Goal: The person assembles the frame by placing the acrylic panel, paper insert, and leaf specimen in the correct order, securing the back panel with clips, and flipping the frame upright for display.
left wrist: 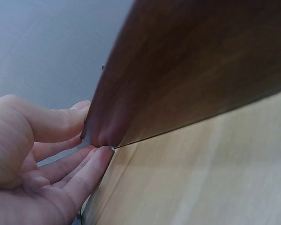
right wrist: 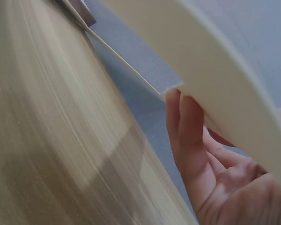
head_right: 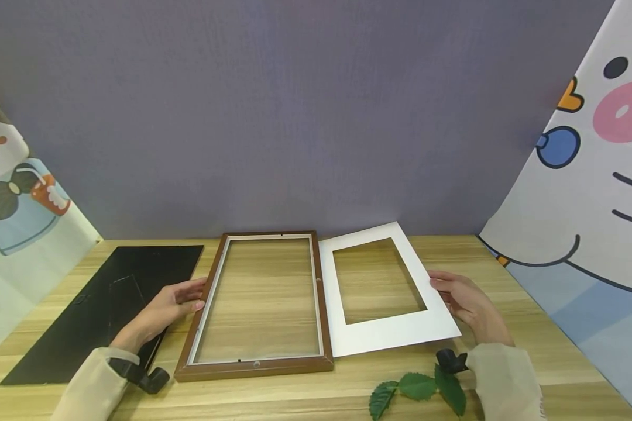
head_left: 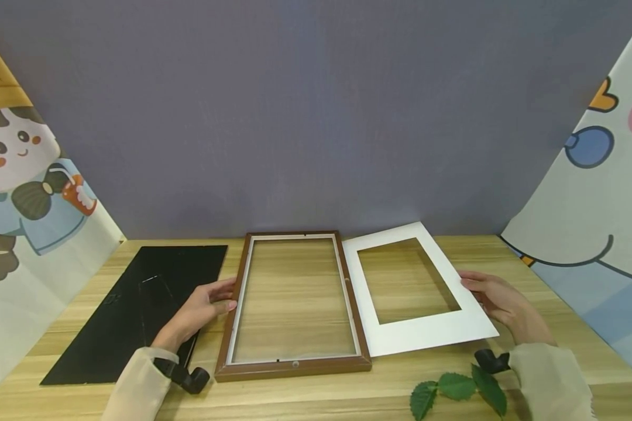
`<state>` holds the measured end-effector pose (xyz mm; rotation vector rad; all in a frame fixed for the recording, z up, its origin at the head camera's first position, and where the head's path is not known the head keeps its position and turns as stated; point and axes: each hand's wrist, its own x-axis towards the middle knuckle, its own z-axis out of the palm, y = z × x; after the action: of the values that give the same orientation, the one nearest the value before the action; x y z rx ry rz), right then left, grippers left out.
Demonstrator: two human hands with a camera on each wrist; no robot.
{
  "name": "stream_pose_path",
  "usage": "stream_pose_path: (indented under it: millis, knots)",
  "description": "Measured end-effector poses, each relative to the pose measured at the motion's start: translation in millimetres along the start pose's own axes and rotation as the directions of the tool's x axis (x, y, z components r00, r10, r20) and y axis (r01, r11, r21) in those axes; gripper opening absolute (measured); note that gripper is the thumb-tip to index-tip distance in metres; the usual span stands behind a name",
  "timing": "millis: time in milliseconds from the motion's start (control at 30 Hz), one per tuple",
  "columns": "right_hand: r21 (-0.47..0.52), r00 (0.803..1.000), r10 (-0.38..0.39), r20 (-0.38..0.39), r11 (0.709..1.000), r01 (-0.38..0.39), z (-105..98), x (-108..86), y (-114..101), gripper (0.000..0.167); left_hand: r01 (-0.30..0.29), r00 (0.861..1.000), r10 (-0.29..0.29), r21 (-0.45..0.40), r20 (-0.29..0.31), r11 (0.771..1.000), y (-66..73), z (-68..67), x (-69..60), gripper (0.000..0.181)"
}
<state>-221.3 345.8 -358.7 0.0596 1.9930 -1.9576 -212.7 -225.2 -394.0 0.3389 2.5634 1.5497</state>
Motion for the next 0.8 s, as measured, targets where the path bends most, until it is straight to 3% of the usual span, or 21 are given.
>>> stream_pose_path:
  millis: [333, 700, 800]
  knots:
    - [-0.073, 0.999, 0.002, -0.035, 0.997, -0.005, -3.6, -0.6, 0.8, 0.017, -0.005, 1.000, 0.005, 0.002, -0.007, 1.000, -1.5, 0.8, -0.3, 0.060]
    - [-0.127, 0.999, 0.002, -0.048, 0.992, -0.008, -5.1, -2.3, 0.2, 0.045, -0.003, 1.000, 0.003, -0.006, -0.004, 1.000, -2.1, 0.7, -1.3, 0.060]
    - [-0.133, 0.999, 0.000, -0.045, 0.991, -0.006, -5.8, -2.8, -0.2, 0.037, -0.001, 1.000, 0.001, -0.007, -0.003, 1.000, -1.4, 0.8, -1.5, 0.060]
